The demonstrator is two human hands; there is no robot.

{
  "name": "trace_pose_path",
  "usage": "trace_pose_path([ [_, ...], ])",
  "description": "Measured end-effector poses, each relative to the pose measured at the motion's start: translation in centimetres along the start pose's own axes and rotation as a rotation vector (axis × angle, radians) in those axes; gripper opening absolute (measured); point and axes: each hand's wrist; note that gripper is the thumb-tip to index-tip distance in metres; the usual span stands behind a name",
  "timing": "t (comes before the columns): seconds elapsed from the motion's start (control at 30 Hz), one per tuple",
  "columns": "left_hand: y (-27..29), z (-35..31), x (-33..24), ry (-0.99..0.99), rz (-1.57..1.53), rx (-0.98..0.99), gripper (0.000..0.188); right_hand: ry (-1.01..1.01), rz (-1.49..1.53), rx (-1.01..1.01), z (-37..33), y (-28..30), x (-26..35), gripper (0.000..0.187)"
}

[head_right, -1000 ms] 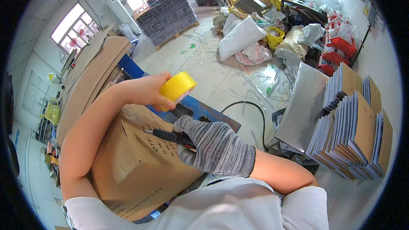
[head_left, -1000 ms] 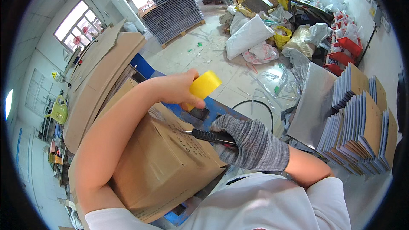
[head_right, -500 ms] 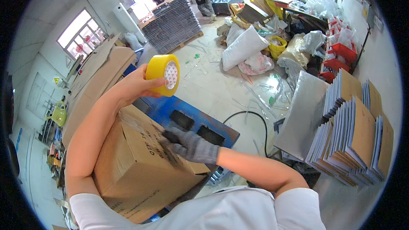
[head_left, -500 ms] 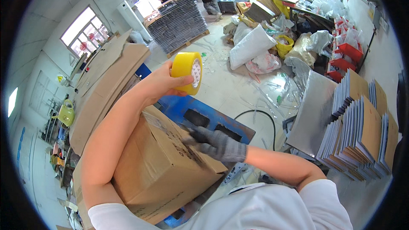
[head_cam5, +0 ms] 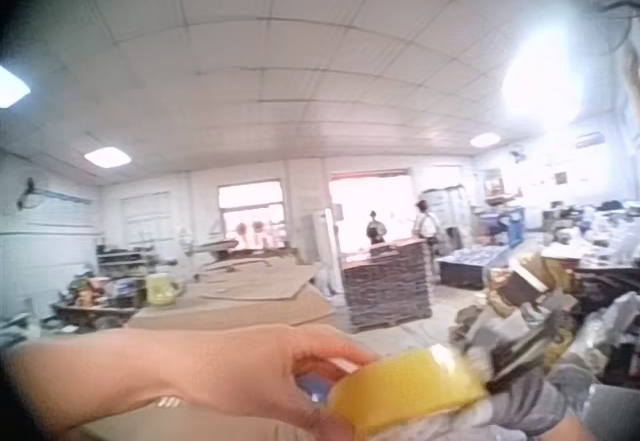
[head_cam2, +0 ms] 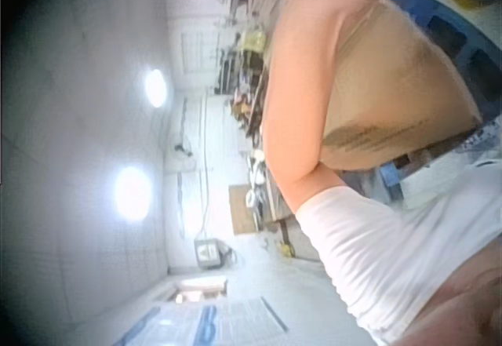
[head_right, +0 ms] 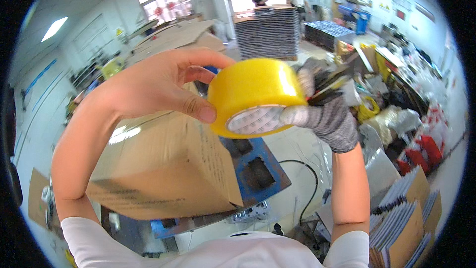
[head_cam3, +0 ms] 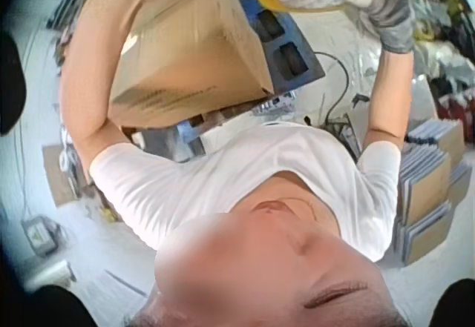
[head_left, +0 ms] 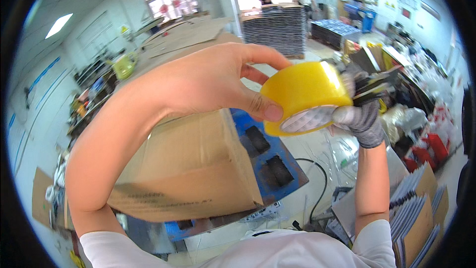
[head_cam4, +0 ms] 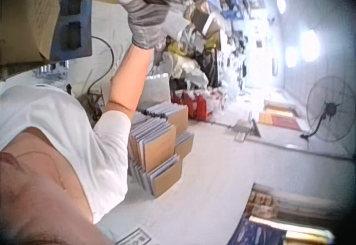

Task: The person seals a cardboard box with yellow packing tape and a cutter, then opens another box and stacks flat packaged items inside. The person uses a tape dispenser and a utility knife to secure the box flaps.

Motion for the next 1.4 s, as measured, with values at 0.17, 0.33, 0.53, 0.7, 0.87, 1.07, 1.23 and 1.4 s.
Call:
trace_pose_path([
  [0.17,0.3,-5.6,2.3,0.025,-0.384,-0.357,0.052,0.229,-0.079,-0.061,3.9,-5.2,5.3,0.055],
  [0.33,0.2,-12.2,2.1,0.062,-0.564,-0.574,0.044,0.354,-0.159,0.157,9.0,-8.1,6.2,0.044],
  [0.53,0.8,-17.2,2.1,0.150,-0.439,-0.873,0.016,0.557,-0.408,0.205,12.6,-14.1,8.0,0.049],
  [0.7,5.5,-25.0,2.3,0.283,-0.108,-1.219,0.007,0.404,-0.540,0.445,14.2,-18.7,10.3,0.062],
  [0.87,8.5,-28.6,3.5,0.336,-0.055,-1.255,0.010,0.172,-0.861,0.576,16.1,-19.1,11.6,0.057],
  [1.07,14.3,-32.5,5.7,0.274,0.029,-1.348,0.010,0.135,-0.880,0.392,17.7,-13.1,11.2,0.082],
  [1.23,17.1,-40.7,8.6,0.369,0.024,-1.391,0.014,0.143,-0.865,0.252,17.4,-3.9,8.9,0.127],
  [1.4,16.0,-48.7,12.6,0.598,-0.062,-1.519,0.020,-0.146,-0.831,0.223,15.2,5.2,6.3,0.154],
])
Point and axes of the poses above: each hand's wrist, its own z-axis towards the middle knuckle, its own y-axis out of the back of the hand, x = y × z, and after that the axes turned 8 degrees about -y, right-handed
